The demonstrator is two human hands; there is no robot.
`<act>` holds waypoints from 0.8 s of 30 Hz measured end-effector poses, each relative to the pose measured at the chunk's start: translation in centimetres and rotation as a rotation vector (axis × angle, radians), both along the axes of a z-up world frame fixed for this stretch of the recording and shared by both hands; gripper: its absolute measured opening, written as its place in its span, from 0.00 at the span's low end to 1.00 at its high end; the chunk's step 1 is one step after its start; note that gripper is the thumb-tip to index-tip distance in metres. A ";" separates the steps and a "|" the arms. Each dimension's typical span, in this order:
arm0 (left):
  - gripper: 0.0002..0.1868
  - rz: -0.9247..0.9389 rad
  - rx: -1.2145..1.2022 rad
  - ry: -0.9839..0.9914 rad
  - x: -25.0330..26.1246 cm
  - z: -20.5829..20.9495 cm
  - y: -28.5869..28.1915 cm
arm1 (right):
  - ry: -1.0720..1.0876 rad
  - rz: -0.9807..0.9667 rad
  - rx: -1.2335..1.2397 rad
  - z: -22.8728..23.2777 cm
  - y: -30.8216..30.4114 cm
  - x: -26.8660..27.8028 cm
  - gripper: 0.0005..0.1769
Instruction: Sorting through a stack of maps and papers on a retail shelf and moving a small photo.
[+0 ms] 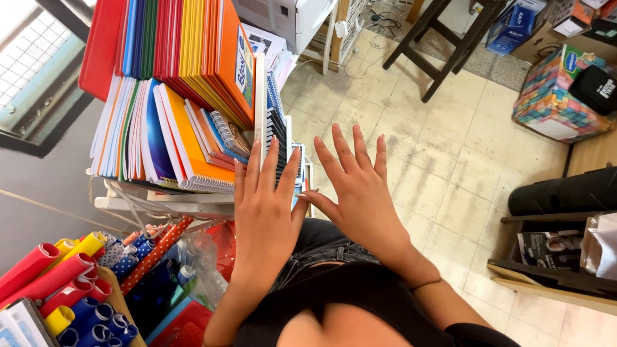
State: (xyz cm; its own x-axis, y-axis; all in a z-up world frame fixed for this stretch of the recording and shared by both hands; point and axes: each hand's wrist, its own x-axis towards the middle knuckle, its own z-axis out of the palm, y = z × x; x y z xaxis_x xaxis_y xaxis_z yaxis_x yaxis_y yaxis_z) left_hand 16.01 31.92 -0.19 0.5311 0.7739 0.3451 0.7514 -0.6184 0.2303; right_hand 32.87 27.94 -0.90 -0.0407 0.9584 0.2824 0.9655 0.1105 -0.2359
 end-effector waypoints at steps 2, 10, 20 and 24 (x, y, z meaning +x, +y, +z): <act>0.36 0.001 0.000 -0.011 0.0 0.0 0.0 | -0.002 0.005 0.004 0.0 0.0 0.0 0.43; 0.36 0.001 -0.004 -0.021 0.1 -0.1 0.1 | -0.001 0.014 -0.006 0.0 0.1 0.1 0.44; 0.37 0.000 -0.002 -0.011 0.0 -0.2 0.1 | -0.004 0.017 0.004 -0.3 0.2 0.1 0.44; 0.38 0.004 0.004 -0.011 0.0 -0.1 0.0 | -0.011 0.028 0.013 -0.2 0.2 0.0 0.43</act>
